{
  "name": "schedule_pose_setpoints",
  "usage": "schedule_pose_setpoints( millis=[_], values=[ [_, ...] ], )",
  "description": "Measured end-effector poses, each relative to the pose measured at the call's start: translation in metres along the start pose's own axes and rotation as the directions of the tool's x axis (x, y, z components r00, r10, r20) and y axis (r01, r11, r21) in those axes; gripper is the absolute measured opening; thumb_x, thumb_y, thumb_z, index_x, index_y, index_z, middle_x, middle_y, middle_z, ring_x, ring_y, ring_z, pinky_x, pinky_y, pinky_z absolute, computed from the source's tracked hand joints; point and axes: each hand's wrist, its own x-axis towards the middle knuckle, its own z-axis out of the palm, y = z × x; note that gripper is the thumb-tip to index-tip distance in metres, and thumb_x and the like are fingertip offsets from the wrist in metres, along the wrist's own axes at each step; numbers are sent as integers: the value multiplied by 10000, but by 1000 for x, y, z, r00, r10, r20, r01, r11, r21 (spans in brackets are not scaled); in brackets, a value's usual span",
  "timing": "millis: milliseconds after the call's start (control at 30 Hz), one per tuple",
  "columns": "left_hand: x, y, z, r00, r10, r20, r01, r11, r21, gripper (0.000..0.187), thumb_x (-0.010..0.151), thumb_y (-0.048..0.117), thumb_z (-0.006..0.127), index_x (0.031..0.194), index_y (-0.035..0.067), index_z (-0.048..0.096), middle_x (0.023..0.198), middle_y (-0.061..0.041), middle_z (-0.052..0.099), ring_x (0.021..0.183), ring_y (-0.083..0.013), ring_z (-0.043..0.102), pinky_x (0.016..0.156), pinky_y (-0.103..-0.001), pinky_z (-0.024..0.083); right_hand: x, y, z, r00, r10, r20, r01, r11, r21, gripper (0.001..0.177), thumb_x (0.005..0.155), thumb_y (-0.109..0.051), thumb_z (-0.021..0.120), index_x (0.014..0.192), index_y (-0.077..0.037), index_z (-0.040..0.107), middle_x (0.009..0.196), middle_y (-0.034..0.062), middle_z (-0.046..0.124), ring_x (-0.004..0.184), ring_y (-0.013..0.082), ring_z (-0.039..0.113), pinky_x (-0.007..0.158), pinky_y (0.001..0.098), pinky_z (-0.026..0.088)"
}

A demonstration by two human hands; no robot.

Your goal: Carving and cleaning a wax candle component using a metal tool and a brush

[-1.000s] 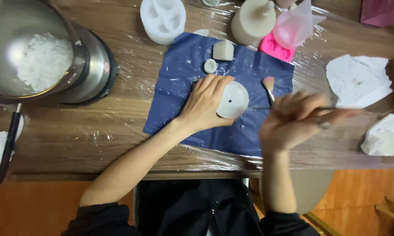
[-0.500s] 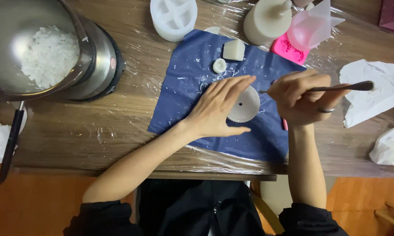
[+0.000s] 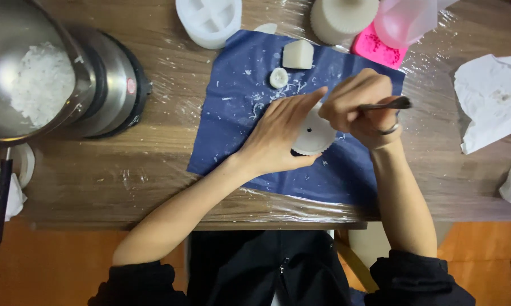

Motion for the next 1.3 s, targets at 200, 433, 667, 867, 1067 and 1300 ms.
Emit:
schedule_pose_setpoints(
  millis=[200, 433, 667, 867, 1067, 1300],
  values=[
    [2, -4, 10, 998, 9, -57, -5, 998, 60, 852, 658, 346, 779, 1348, 27, 396, 1180, -142, 554, 1148, -262, 553, 1043, -387, 386, 0, 8, -8, 997, -6, 75, 8, 999, -37, 766, 805, -786, 194, 347, -188, 335, 352, -92, 243, 253, 84, 246, 277, 213, 187],
    [2, -7, 7, 999, -28, 36, 25, 998, 63, 880, 604, 349, 808, 1328, 48, 408, 1205, -142, 525, 1164, -293, 533, 1059, -410, 358, -6, -5, -16, 999, 17, 52, -18, 1000, 21, 773, 840, -771, 138, 380, -163, 266, 368, -54, 207, 273, 112, 245, 312, 215, 194],
    [2, -2, 5, 996, -38, 83, 32, 996, 80, 951, 594, 324, 850, 1373, 56, 376, 1247, -138, 504, 1193, -300, 515, 1091, -428, 334, -35, -16, -16, 995, 30, -99, -22, 996, 85, 746, 886, -741, 213, 454, -136, 276, 418, -17, 229, 312, 131, 264, 364, 250, 210],
    [3, 1, 5, 997, -17, 74, 10, 996, 92, 940, 576, 281, 873, 1343, 26, 393, 1230, -163, 507, 1172, -321, 529, 1094, -444, 320, -52, -20, -7, 973, -35, -227, 53, 996, 76, 757, 865, -738, 251, 415, -131, 290, 401, -20, 242, 299, 134, 248, 361, 269, 183],
    [2, 3, 3, 995, -18, 97, 7, 993, 119, 971, 544, 302, 927, 1309, 17, 400, 1237, -148, 514, 1161, -308, 530, 1087, -428, 332, -73, -14, 11, 907, -120, -405, 168, 982, 84, 730, 902, -678, 216, 453, -105, 263, 442, 0, 184, 378, 138, 145, 425, 298, 156],
    [0, -2, 10, 1000, 11, 5, -12, 993, 115, 937, 561, 351, 883, 1316, 28, 432, 1194, -157, 535, 1137, -318, 558, 1089, -433, 331, -89, -3, 39, 762, -279, -584, 310, 949, -49, 720, 862, -704, 234, 424, -137, 296, 423, -29, 210, 310, 120, 192, 362, 292, 133]
  ],
)
